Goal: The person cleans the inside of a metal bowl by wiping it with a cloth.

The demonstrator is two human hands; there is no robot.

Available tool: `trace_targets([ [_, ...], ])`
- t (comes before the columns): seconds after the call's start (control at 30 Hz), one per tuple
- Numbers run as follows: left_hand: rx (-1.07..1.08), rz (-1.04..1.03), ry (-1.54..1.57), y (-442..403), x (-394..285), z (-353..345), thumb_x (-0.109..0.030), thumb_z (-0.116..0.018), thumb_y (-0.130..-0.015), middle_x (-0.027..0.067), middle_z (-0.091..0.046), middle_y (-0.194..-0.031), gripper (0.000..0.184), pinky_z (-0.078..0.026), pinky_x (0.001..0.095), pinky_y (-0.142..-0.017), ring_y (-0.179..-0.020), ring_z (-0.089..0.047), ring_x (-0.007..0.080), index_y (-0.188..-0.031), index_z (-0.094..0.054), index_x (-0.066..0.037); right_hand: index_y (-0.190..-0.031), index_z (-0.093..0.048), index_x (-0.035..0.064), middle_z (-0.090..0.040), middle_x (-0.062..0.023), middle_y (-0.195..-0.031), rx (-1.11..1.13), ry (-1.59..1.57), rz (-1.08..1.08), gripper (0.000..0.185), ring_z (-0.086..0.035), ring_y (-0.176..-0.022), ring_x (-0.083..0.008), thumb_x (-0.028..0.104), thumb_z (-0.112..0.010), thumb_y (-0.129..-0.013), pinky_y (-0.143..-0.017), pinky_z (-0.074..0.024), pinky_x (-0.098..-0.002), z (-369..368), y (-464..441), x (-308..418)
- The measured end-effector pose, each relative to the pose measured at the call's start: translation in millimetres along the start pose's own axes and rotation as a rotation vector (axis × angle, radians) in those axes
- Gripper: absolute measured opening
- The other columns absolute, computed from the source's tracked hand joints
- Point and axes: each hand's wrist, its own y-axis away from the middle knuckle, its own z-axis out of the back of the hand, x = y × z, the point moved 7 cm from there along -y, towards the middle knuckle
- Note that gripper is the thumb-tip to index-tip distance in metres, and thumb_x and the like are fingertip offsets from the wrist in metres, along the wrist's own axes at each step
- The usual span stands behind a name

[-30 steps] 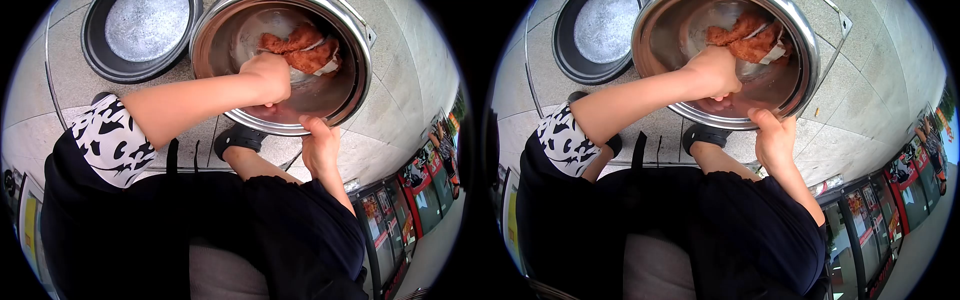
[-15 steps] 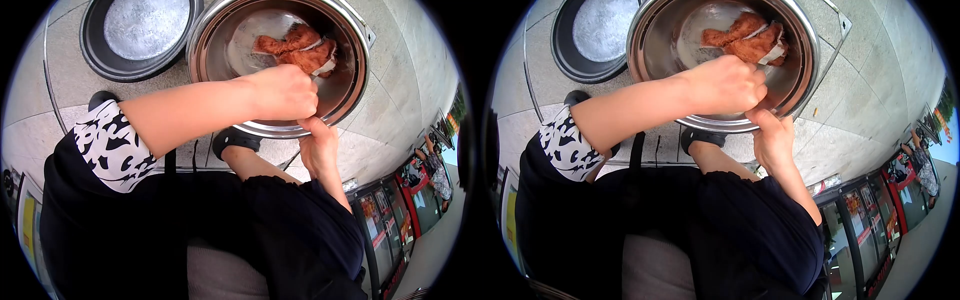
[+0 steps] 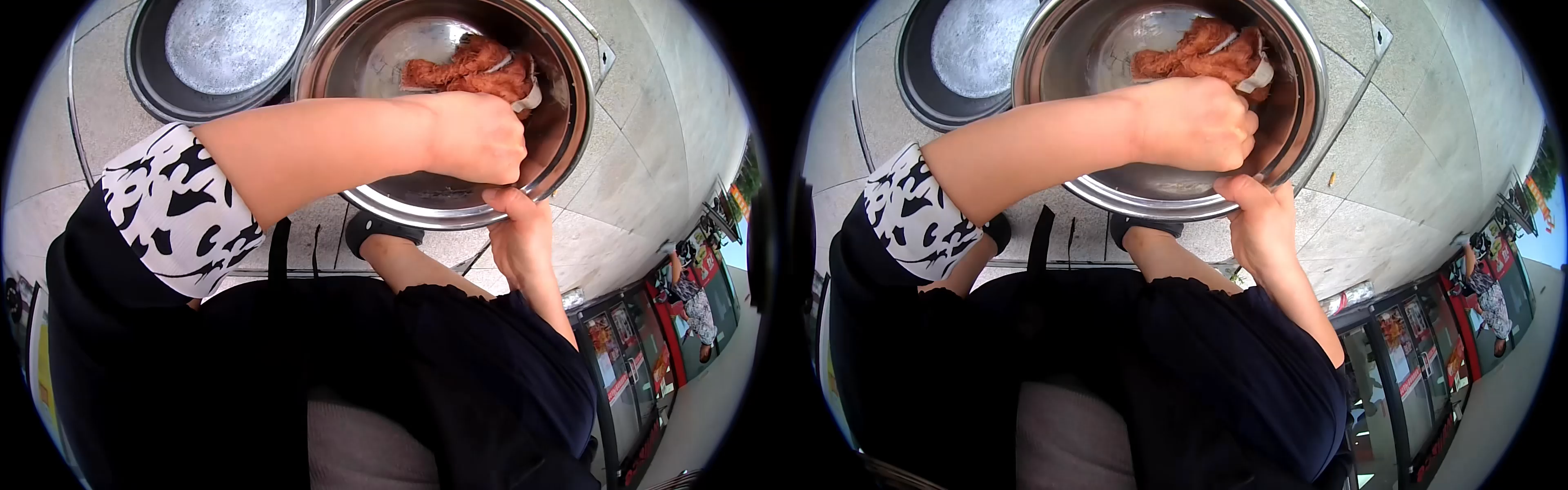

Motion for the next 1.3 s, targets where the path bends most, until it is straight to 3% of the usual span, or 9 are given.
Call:
trace_targets([
  [0.17, 0.129, -0.102, -0.009, 19, -20, -13, -0.013, -0.060, -0.065, 0.0063, -0.064, -0.069, 0.009, -0.052, 0.0310, -0.053, -0.068, -0.064, 0.0204, -0.062, -0.065, -0.007, -0.089, -0.060, -0.0021, -0.063, -0.0054, -0.082, 0.036, 0.040, -0.028, 0.018, -0.059, -0.075, -0.0116, -0.008, -0.054, -0.073, -0.067, -0.0442, -0.0261, -3, 2, -2],
  [0.4, -0.379, 0.043, -0.273, 3, 8, 25, -0.013, -0.061, -0.064, 0.0031, -0.060, -0.066, 0.006, -0.050, 0.0256, -0.051, -0.067, -0.061, 0.0169, -0.064, -0.063, -0.007, -0.089, -0.059, -0.0025, -0.063, -0.0060, -0.078, 0.057, 0.079, -0.071, 0.018, -0.059, -0.074, -0.0136, -0.007, -0.053, -0.073, -0.068, -0.0464, -0.0284, -2, 1, -1],
  [0.5, -0.205, 0.521, -0.246, 9, 45, 32, -0.010, -0.063, -0.066, 0.0048, -0.064, -0.066, 0.005, -0.053, 0.0279, -0.058, -0.067, -0.066, 0.0191, -0.068, -0.064, -0.007, -0.092, -0.059, -0.0039, -0.063, -0.0084, -0.084, -0.004, 0.051, -0.063, 0.021, -0.060, -0.079, -0.0160, -0.007, -0.051, -0.073, -0.071, -0.0471, -0.0298, -5, -1, 2],
  [0.63, 0.159, 0.652, -0.176, 12, 60, 35, -0.012, -0.069, -0.070, 0.0004, -0.069, -0.074, 0.004, -0.053, 0.0277, -0.056, -0.075, -0.068, 0.0157, -0.073, -0.071, -0.013, -0.096, -0.058, -0.0048, -0.062, -0.0099, -0.089, -0.022, 0.018, -0.072, 0.024, -0.060, -0.082, -0.0180, -0.008, -0.049, -0.073, -0.074, -0.0478, -0.0310, 4, -4, 3],
  [0.7, 0.423, 0.542, -0.119, 21, 38, 28, -0.009, -0.064, -0.069, 0.0054, -0.066, -0.068, 0.006, -0.053, 0.0288, -0.060, -0.067, -0.067, 0.0207, -0.074, -0.066, -0.005, -0.100, -0.056, -0.0051, -0.062, -0.0107, -0.091, -0.025, 0.034, -0.024, 0.026, -0.060, -0.081, -0.0194, -0.006, -0.049, -0.075, -0.075, -0.0493, -0.0329, 7, -6, 4],
  [0.87, 0.265, 0.537, 0.184, 38, -6, 4, -0.019, -0.063, -0.078, 0.0088, -0.064, -0.072, 0.015, -0.052, 0.0299, -0.060, -0.073, -0.065, 0.0220, -0.078, -0.066, -0.004, -0.105, -0.052, -0.0078, -0.061, -0.0125, -0.096, -0.049, -0.101, 0.001, 0.026, -0.061, -0.086, -0.0233, 0.000, -0.050, -0.080, -0.077, -0.0516, -0.0376, 19, -11, 1],
  [0.97, -0.064, 0.450, 0.113, 29, -20, 12, -0.023, -0.059, -0.084, 0.0067, -0.061, -0.069, 0.024, -0.051, 0.0306, -0.058, -0.068, -0.063, 0.0213, -0.081, -0.063, 0.000, -0.104, -0.051, -0.0089, -0.061, -0.0130, -0.100, -0.007, -0.203, -0.089, 0.027, -0.061, -0.096, -0.0248, 0.007, -0.052, -0.083, -0.080, -0.0510, -0.0395, 27, -11, -7],
  [1.23, 0.011, 0.059, -0.027, 38, -34, 27, -0.015, -0.058, -0.069, 0.0064, -0.060, -0.067, 0.030, -0.048, 0.0259, -0.052, -0.062, -0.060, 0.0167, -0.089, -0.061, 0.007, -0.112, -0.052, -0.0072, -0.061, -0.0134, -0.106, 0.031, -0.086, -0.075, 0.041, -0.060, -0.097, -0.0228, 0.015, -0.061, -0.079, -0.088, -0.0468, -0.0364, 28, -4, 12],
  [1.3, 0.039, 0.002, -0.054, 53, -30, 30, -0.014, -0.057, -0.068, 0.0065, -0.059, -0.067, 0.029, -0.048, 0.0260, -0.053, -0.062, -0.059, 0.0166, -0.087, -0.060, 0.007, -0.114, -0.051, -0.0076, -0.062, -0.0148, -0.105, -0.056, -0.237, 0.122, 0.045, -0.061, -0.094, -0.0248, 0.015, -0.062, -0.077, -0.085, -0.0487, -0.0359, 37, -10, 43],
])
